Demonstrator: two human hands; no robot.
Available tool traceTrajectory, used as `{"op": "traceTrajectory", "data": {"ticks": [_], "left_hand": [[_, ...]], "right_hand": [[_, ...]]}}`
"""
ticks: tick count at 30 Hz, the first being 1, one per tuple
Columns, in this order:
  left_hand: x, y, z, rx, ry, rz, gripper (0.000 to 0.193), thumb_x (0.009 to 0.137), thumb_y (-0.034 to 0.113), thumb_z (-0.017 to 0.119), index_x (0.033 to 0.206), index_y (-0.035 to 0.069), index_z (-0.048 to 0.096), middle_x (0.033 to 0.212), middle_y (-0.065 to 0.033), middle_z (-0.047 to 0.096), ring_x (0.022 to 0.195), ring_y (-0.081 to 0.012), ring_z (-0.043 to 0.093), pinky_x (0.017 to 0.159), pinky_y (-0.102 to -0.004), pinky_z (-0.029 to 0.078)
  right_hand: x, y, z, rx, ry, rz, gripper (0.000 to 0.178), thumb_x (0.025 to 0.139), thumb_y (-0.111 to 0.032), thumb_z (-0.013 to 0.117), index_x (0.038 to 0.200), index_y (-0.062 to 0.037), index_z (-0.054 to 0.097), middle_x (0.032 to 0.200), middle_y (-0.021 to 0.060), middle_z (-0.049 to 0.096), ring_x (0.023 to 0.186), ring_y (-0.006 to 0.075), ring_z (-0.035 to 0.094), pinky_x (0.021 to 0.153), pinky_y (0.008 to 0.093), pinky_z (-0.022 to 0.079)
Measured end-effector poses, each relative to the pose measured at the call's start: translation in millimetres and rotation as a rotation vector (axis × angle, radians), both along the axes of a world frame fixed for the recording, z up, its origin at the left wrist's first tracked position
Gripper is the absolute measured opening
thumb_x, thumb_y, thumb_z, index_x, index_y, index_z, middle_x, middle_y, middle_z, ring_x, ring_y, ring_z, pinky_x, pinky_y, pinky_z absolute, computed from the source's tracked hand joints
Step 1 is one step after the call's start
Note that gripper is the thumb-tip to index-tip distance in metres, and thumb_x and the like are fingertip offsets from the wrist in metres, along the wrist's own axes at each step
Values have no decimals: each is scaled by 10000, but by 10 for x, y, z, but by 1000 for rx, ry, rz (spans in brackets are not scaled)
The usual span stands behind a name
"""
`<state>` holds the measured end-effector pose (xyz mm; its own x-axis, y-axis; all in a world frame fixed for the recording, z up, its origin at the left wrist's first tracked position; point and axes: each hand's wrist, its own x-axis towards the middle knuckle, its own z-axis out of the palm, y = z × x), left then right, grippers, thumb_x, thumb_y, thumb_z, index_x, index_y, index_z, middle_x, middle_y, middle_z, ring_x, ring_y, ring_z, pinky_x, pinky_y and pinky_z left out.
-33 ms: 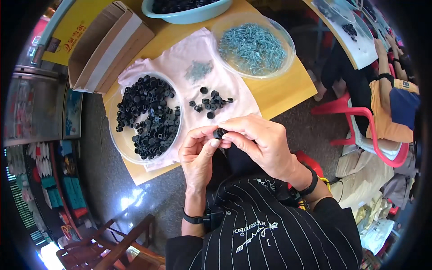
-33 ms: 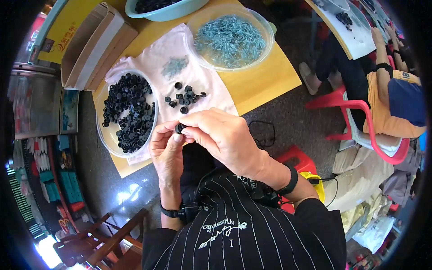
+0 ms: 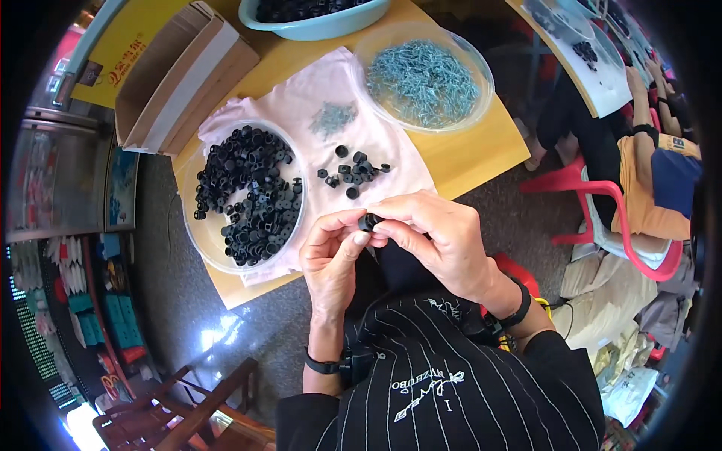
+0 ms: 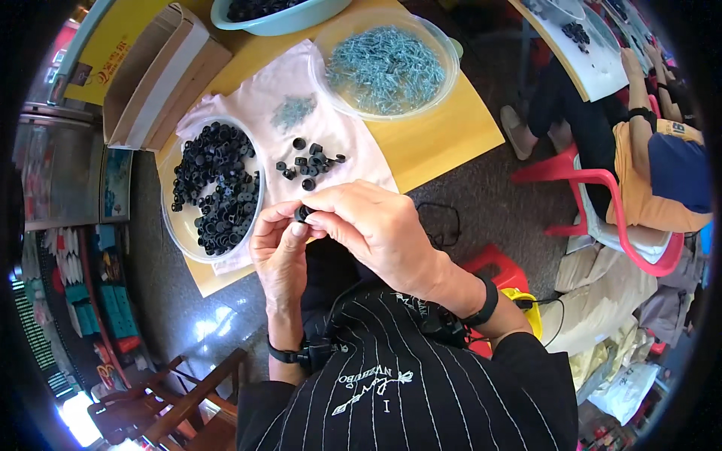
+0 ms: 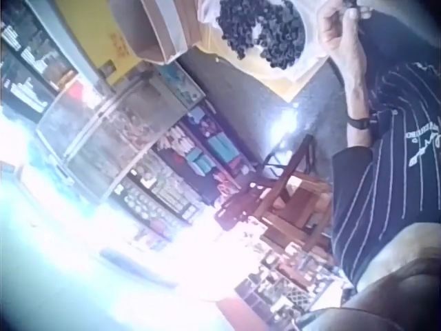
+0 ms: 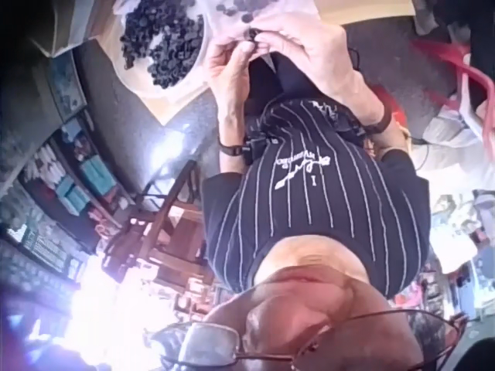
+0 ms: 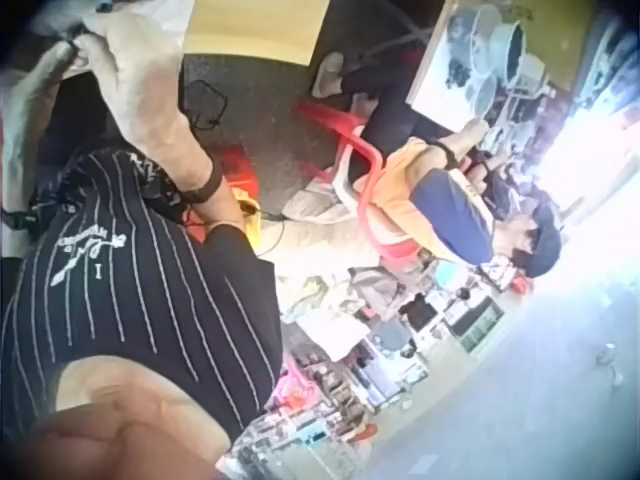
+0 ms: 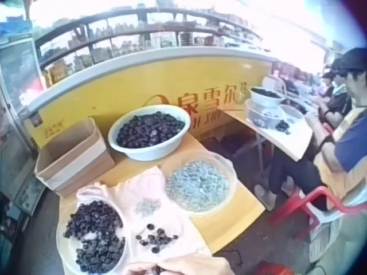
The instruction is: Assembling small blue plastic pieces into black plastic housings at a manufacturing workstation.
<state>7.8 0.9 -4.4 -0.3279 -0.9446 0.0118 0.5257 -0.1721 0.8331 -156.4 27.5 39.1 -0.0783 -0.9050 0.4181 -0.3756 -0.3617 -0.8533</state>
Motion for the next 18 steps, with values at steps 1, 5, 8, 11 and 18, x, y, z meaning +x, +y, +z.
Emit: {"op": "traceTrajectory", "data": {"ticks": [1,5,8,11,18], "left_hand": [[-9,-5,8,-15,-40,-1,238,905,-28,614,1139,-51,579,1031,-151,667,868,-216,684,813,-329,574],[-29,-13,14,-12,-44,6,230,901,-37,616,1129,-50,591,1028,-148,669,878,-217,685,821,-326,571],[-26,0,14,-14,-69,-6,232,902,-46,610,1133,-50,594,1019,-143,672,883,-218,686,823,-324,569],[-30,17,27,-7,-79,2,236,903,-51,605,1139,-49,592,1016,-140,673,885,-218,685,825,-322,569],[-20,33,13,-50,-86,-4,250,901,-55,607,1150,-46,593,1034,-141,668,898,-217,681,834,-316,564]], "right_hand": [[-9,3,-4,-3,3,5,176,814,5,703,985,4,660,873,119,681,782,247,677,693,317,532],[-34,18,-44,-16,10,5,211,815,15,697,1025,12,672,921,138,694,809,260,683,714,323,536],[-44,39,-77,-21,16,10,236,824,17,686,1060,12,674,935,146,697,815,258,685,720,321,537],[-44,66,-77,41,-30,15,235,835,18,674,1070,12,675,935,150,698,813,251,688,721,317,537],[-34,89,-77,83,-77,19,192,840,12,672,1032,17,669,922,147,696,816,249,691,720,314,538]]}}
